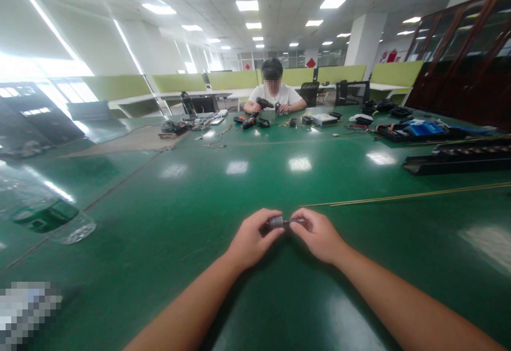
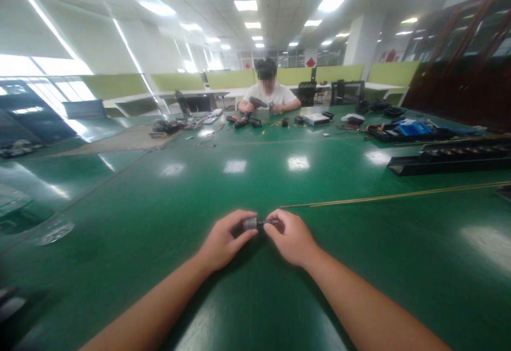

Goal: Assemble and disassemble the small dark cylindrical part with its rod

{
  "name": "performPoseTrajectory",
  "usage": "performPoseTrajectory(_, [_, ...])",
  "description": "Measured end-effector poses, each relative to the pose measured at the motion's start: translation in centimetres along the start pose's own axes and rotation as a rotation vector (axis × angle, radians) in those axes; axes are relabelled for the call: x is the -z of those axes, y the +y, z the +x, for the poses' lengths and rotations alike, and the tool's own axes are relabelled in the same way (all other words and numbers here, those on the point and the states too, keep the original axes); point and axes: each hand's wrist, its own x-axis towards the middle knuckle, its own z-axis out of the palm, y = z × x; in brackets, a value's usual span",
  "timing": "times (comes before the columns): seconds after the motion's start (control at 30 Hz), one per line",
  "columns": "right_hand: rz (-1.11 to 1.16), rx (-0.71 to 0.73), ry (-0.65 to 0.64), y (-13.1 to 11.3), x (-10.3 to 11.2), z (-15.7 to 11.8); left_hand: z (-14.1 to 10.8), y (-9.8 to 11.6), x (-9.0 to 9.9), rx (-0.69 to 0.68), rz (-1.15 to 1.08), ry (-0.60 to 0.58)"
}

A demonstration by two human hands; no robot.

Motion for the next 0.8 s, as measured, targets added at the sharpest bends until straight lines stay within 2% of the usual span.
performPoseTrajectory(0.8, [-0.001, -0.016, 0.036, -0.25, 0.17, -0.02, 0.14, -0.01, 0.23, -0.005, 0.025, 0.02])
